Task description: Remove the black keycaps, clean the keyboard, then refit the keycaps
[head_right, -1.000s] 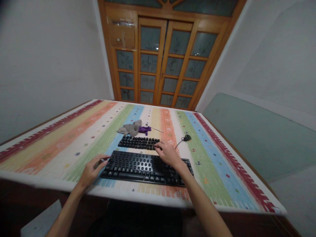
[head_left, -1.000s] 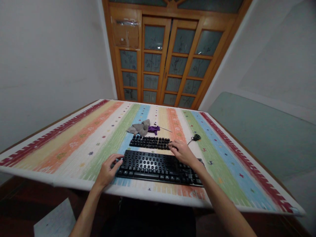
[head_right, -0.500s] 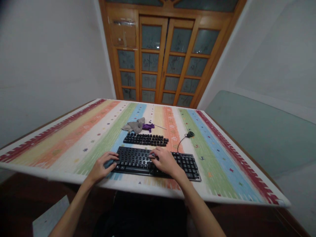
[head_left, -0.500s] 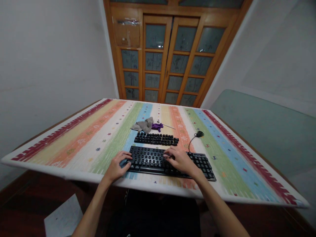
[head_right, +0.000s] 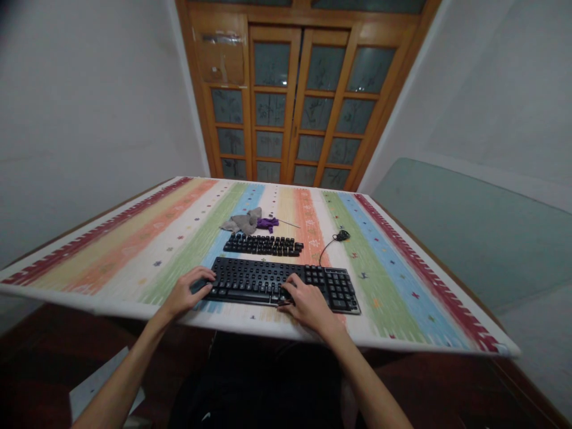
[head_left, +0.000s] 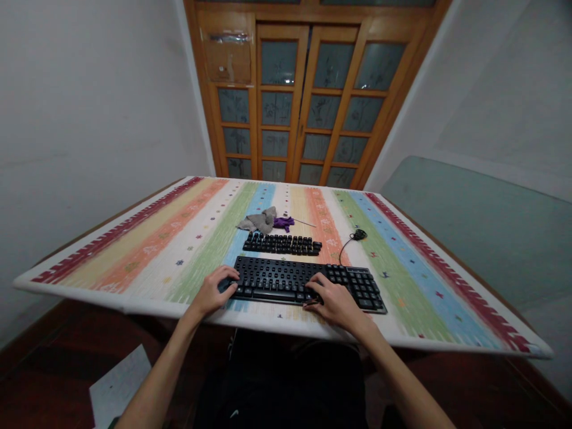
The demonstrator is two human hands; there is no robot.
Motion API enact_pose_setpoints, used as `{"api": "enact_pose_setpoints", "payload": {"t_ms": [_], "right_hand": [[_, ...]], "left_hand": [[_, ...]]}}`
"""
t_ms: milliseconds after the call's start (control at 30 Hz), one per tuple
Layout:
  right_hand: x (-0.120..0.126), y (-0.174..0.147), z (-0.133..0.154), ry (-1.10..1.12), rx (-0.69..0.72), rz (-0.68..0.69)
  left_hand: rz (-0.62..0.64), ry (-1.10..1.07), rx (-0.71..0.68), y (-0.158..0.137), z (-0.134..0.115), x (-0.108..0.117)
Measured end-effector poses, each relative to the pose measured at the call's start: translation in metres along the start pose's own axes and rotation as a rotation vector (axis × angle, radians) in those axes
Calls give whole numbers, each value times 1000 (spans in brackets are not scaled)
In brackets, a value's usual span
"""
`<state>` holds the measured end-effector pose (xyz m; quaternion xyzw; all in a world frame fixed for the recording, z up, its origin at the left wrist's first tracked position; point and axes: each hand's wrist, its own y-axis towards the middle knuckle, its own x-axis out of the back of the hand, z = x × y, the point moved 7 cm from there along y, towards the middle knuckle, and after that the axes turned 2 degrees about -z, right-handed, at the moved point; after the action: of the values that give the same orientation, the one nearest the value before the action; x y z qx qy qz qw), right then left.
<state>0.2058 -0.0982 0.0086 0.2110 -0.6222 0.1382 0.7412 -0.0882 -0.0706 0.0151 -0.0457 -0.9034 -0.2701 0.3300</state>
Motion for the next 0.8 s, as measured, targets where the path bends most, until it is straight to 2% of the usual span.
{"api": "enact_pose_setpoints", "payload": {"t_ms": [200,600,800], "right_hand": [[0,-2,1,-25,23,32],[7,-7,13,-128,20,115],[4,-13,13,-89,5,85]], "left_hand": [[83,21,-24,-3,-5,1],[488,247,-69,7,-32,-5],[597,275,-107,14,-31,-13]]}}
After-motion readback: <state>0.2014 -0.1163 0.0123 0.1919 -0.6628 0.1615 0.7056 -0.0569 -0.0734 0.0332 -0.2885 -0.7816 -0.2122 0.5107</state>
